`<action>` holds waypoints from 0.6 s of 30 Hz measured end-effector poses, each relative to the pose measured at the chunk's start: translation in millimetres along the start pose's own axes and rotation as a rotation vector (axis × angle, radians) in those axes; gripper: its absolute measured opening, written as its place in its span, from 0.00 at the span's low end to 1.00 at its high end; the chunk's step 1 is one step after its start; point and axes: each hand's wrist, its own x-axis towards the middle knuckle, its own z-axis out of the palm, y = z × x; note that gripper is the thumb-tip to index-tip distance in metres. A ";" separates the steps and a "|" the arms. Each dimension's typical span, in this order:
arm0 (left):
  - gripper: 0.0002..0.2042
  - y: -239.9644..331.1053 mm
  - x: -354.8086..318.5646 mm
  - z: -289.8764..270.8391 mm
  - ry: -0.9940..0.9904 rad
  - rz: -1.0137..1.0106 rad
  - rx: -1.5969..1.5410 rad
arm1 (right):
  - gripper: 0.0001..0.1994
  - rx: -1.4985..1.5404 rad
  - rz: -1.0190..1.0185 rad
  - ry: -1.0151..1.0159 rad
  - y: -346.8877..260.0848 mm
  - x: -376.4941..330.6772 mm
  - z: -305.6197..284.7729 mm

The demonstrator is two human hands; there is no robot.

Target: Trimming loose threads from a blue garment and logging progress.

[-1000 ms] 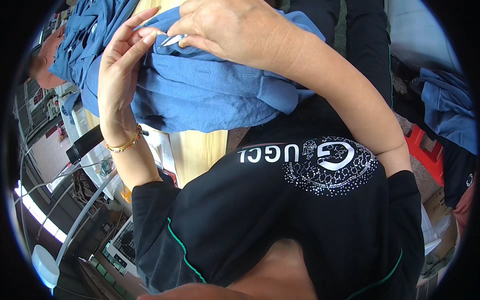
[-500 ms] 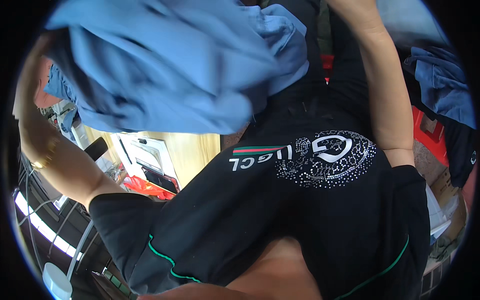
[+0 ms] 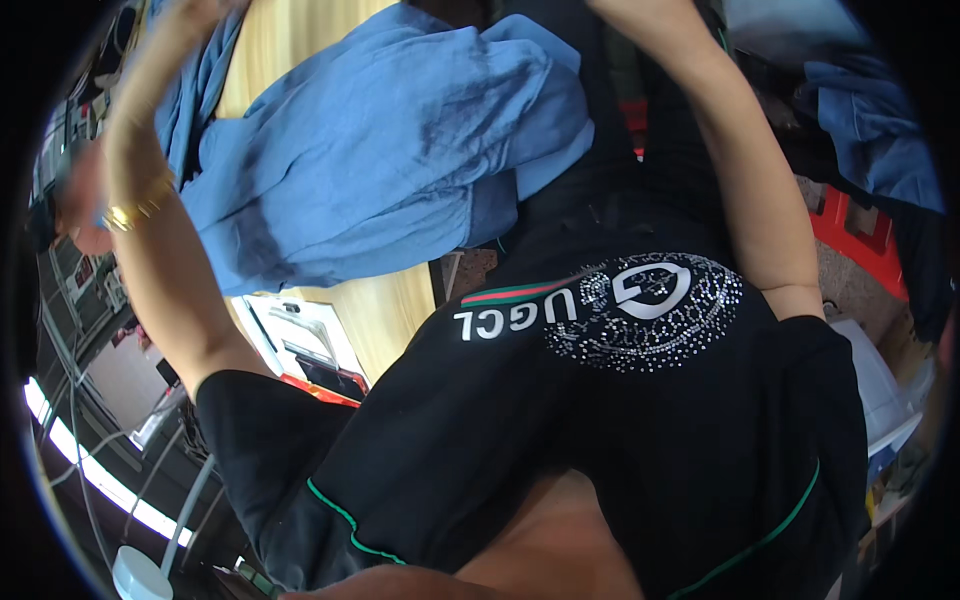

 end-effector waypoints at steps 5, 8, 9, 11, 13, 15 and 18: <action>0.16 -50.0 -70.6 11.2 -0.581 0.084 0.031 | 0.21 0.032 0.402 -0.325 14.7 -10.3 6.9; 0.13 -62.3 -75.6 25.7 -0.414 0.166 -0.037 | 0.17 -0.135 0.316 -0.501 58.8 -35.5 -6.4; 0.12 -61.3 -86.2 25.2 -0.316 0.159 -0.061 | 0.14 -0.111 0.331 -0.504 58.5 -40.1 -10.3; 0.11 -59.7 -103.8 20.6 -0.240 0.082 -0.112 | 0.11 -0.033 0.322 -0.459 48.9 -41.5 -15.4; 0.09 -59.3 -109.2 7.4 -0.092 -0.011 -0.230 | 0.10 -0.019 0.222 -0.372 31.0 -28.4 -20.8; 0.09 -57.8 -105.3 -20.4 0.124 0.042 -0.324 | 0.10 0.027 0.158 -0.307 9.2 -8.8 -28.5; 0.11 -51.3 -99.5 -49.3 0.441 0.304 -0.197 | 0.04 0.114 0.002 -0.200 -23.7 13.9 -18.2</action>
